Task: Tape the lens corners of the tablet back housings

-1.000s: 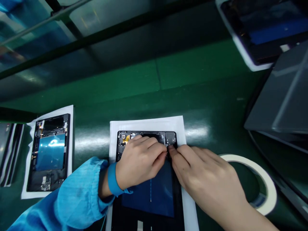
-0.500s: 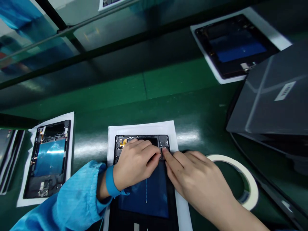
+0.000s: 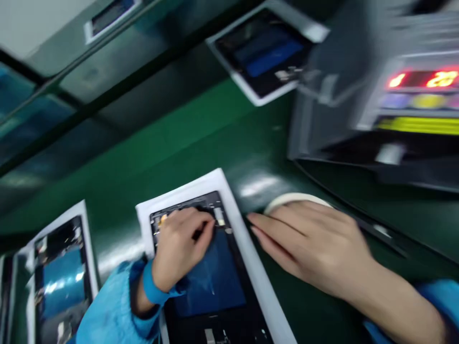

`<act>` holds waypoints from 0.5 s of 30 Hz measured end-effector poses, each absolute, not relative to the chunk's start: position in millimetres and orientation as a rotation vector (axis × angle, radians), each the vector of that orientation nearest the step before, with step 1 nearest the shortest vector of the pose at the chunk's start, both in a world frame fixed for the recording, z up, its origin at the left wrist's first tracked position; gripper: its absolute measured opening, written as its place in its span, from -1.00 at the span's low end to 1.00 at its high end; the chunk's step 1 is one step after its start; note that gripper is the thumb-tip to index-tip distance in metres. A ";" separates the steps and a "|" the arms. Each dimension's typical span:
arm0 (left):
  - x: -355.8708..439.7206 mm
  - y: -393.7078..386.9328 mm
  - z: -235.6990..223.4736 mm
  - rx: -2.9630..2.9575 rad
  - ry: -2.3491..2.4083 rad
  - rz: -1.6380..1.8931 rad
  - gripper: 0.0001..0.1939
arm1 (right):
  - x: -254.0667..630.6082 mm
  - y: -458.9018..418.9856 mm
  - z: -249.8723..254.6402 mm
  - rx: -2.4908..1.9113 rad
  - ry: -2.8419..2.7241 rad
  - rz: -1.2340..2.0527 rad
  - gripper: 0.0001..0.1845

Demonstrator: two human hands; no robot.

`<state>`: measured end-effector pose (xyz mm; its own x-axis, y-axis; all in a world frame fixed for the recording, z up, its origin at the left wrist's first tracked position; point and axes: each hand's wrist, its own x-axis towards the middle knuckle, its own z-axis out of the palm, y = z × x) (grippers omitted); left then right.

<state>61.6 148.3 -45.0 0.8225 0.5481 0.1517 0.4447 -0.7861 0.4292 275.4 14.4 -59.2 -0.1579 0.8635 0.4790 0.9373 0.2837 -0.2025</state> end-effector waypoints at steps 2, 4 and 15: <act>63.9 154.6 -40.4 2.653 0.733 0.374 -0.81 | 274.2 26.5 -46.5 -1.685 -1.933 -0.210 -0.88; 67.0 161.5 -38.4 2.687 0.707 0.382 -0.80 | 277.5 30.5 -35.5 -1.717 -1.862 -0.301 -0.86; 72.1 171.5 -32.8 2.704 0.748 0.402 -0.74 | 332.6 -78.8 -35.8 -2.169 -1.415 -0.797 -0.82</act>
<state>72.1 171.5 -32.8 0.8246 0.5346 0.1848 0.4488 -0.8172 0.3615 332.6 -78.8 -35.8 0.3143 0.6744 0.6681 0.9208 -0.3877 -0.0418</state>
